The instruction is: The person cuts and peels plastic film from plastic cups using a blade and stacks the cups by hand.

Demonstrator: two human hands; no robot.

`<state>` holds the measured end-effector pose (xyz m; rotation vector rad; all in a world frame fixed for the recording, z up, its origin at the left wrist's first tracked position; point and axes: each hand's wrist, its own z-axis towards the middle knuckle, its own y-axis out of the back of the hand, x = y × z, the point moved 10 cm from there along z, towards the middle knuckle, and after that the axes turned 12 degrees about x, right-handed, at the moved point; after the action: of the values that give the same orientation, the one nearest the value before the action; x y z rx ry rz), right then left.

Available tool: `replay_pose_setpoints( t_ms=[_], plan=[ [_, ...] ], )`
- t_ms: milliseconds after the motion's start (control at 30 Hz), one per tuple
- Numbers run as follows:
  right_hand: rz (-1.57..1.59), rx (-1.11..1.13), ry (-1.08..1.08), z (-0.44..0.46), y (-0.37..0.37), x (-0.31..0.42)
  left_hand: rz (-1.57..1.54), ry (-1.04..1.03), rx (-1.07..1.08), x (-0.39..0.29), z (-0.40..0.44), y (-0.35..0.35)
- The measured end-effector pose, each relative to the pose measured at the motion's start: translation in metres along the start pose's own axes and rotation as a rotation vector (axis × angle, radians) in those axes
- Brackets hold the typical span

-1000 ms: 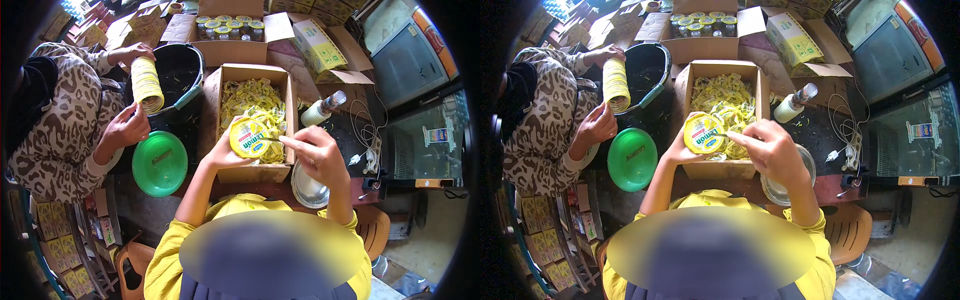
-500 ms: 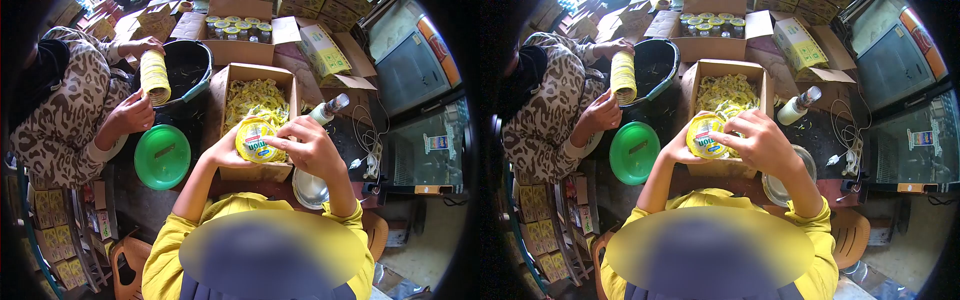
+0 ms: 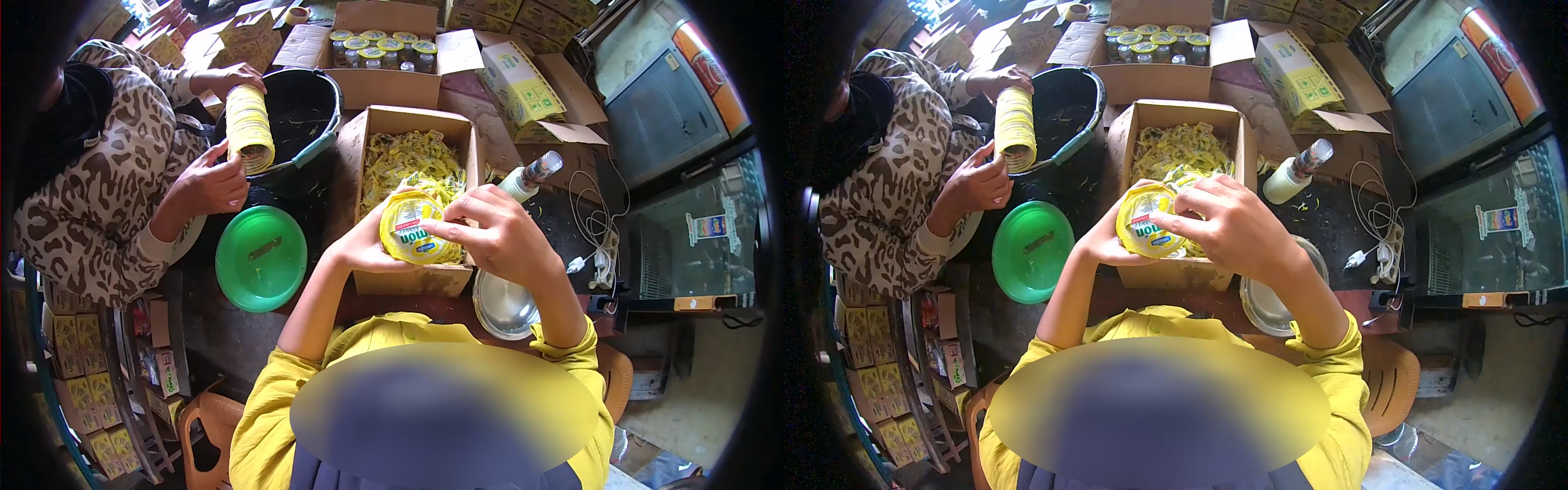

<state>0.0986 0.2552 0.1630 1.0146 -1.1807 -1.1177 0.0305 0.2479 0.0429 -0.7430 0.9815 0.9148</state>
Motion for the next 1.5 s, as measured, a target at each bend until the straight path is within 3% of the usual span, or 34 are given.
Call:
replay_pose_setpoints(
  t_ms=[200,300,500,633,1033,1300,1500],
  plan=[
    [-0.023,0.024,0.01,0.001,-0.002,0.003,0.033,0.04,0.016,0.001,0.002,-0.002],
    [-0.044,0.019,0.02,0.002,-0.001,0.005,-0.031,0.045,-0.084,0.002,0.001,0.002],
    [-0.093,0.069,0.015,0.004,0.0,0.003,-0.045,0.031,-0.028,0.0,-0.001,0.001],
    [-0.117,-0.035,0.064,0.01,0.006,0.011,-0.005,0.063,-0.036,-0.001,0.001,0.002],
    [-0.148,0.077,0.064,0.013,-0.004,0.008,-0.025,0.065,-0.119,0.001,-0.006,0.008],
    [-0.146,-0.003,-0.036,-0.004,0.016,-0.017,0.099,0.071,-0.143,-0.007,-0.013,0.019],
    [-0.002,-0.182,-0.158,-0.037,0.028,-0.038,0.11,0.056,-0.186,-0.014,-0.017,0.027]
  ],
)
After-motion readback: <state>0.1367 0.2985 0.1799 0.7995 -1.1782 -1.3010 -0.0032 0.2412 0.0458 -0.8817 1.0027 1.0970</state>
